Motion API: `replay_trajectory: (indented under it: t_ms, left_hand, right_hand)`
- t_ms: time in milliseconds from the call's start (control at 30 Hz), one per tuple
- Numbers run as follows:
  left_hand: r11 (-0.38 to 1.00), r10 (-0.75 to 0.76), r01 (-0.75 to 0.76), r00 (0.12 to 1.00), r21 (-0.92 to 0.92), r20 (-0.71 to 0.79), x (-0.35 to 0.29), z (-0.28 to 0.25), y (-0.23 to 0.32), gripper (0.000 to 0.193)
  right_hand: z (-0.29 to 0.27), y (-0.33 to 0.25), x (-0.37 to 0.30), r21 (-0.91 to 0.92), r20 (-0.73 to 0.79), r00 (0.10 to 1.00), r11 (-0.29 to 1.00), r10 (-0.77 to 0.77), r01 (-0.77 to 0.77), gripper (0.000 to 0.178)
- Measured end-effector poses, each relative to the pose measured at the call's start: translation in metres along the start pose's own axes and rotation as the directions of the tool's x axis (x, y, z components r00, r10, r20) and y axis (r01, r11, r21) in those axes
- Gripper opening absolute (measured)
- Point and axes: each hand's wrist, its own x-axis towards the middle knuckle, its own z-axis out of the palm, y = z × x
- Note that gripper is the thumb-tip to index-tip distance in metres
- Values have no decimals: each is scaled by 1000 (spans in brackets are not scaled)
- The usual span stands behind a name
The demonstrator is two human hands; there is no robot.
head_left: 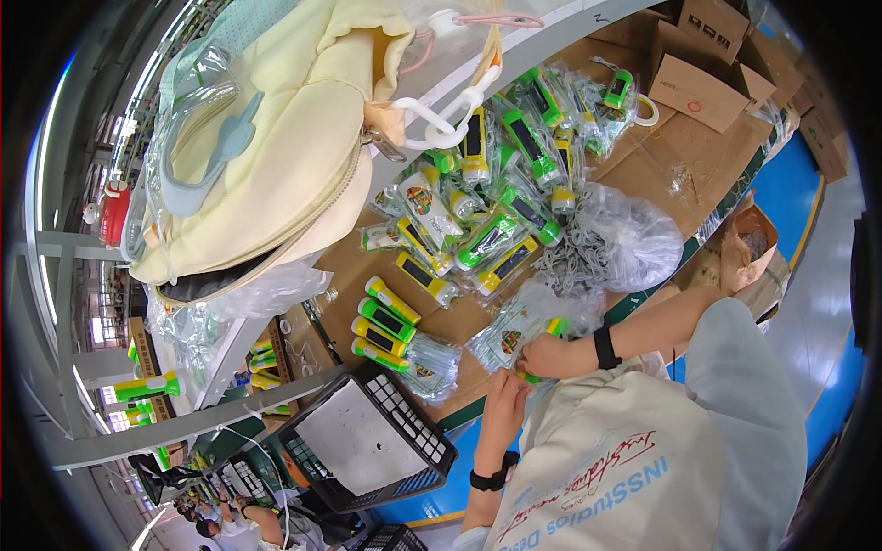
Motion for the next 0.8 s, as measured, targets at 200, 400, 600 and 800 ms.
replay_trajectory:
  t_ms: [200,400,600,800]
  left_hand:
    - [999,-21,27,984,32,-175,10,5,-56,22]
    - [809,-569,364,685,-462,-456,-2,44,-145,11]
    - [783,-562,279,701,-556,-439,-29,83,-210,14]
    - [842,-522,310,675,-441,-522,-13,72,-170,12]
  right_hand:
    - [-18,97,3,437,-368,908,899,199,-19,27]
    - [49,171,-23,189,-250,935,960,252,-209,30]
    - [22,168,-20,53,-283,921,963,267,-263,31]
    - [-10,132,-9,317,-333,860,905,386,-283,21]
